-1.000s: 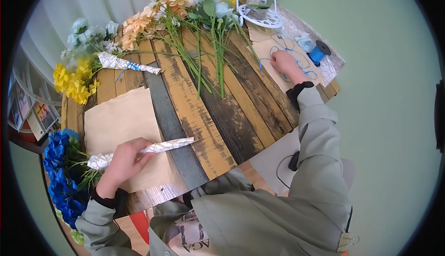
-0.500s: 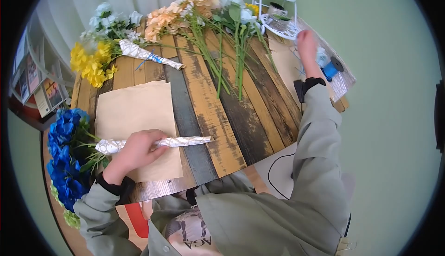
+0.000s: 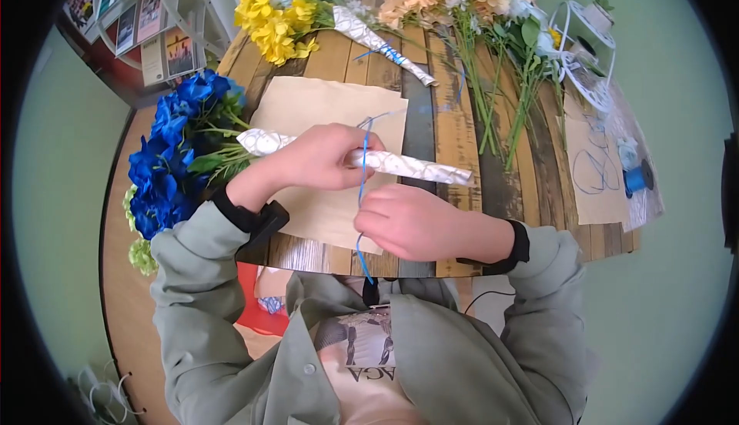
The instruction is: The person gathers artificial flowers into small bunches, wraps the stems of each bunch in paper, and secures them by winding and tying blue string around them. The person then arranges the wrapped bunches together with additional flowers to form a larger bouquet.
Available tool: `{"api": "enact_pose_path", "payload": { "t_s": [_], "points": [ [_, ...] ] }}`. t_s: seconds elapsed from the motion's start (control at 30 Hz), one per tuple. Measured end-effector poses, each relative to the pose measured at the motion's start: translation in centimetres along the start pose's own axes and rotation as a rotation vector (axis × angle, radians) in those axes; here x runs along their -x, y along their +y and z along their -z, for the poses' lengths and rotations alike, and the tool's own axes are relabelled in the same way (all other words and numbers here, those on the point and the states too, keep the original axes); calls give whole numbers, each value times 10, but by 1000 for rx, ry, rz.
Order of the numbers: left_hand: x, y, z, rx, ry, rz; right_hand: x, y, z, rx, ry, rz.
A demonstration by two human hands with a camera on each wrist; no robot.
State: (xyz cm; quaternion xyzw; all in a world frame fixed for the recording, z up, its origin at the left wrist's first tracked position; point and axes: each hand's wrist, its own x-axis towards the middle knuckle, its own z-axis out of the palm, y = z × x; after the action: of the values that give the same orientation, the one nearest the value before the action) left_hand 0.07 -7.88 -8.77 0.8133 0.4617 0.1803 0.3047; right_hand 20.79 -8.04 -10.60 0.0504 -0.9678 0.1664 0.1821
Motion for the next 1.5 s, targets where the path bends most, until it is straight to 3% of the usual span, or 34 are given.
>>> {"api": "enact_pose_path", "payload": {
  "t_s": [0.2,0.3,0.37,0.43,0.5,0.63,0.7,0.77,0.83,0.9,0.97,1.03,1.07,1.1,1.17,1.23,1.3,1.33,1.37,1.5],
  "points": [
    [9,12,16,189,-162,-54,22,11,-8,-84,55,-156],
    [8,6,14,280,-154,-34,31,24,0,-102,-38,-143],
    [10,10,16,254,-173,-22,37,37,17,-483,-234,-516],
    [12,12,15,236,-194,-10,57,80,17,-908,2,-638],
    [12,11,11,275,-200,26,52,88,47,-1109,162,-812],
    [5,2,4,227,-204,-26,22,87,63,-1192,375,-858],
    [2,4,3,232,-190,26,0,69,71,-1009,334,-631],
    [-1,-5,3,170,-147,8,-18,22,78,-480,202,-570],
    [-1,-10,3,103,-97,-15,-15,-8,45,136,192,-272],
    [0,-7,7,342,-66,15,-5,-18,15,111,224,-214],
    [2,-5,10,357,-81,9,6,-12,-7,84,255,-158],
    [5,-8,12,323,-98,-59,16,-4,-15,-287,303,-388],
    [6,-8,13,326,-96,-53,17,-5,-9,-627,271,-649],
    [7,-6,13,394,-77,-2,21,-2,-13,-630,269,-648],
    [7,-1,17,462,-56,43,26,5,-19,-1350,460,-520],
    [8,6,22,352,-93,75,30,5,-15,-1400,416,-574],
    [14,10,22,389,-105,75,34,19,-14,-1820,459,-740],
    [16,11,21,428,-119,79,45,46,-25,-1965,459,-536],
    [17,13,19,430,-121,87,36,56,-16,-1883,576,-733],
    [14,15,8,336,-105,100,16,75,15,-1401,331,-659]
  ]
}}
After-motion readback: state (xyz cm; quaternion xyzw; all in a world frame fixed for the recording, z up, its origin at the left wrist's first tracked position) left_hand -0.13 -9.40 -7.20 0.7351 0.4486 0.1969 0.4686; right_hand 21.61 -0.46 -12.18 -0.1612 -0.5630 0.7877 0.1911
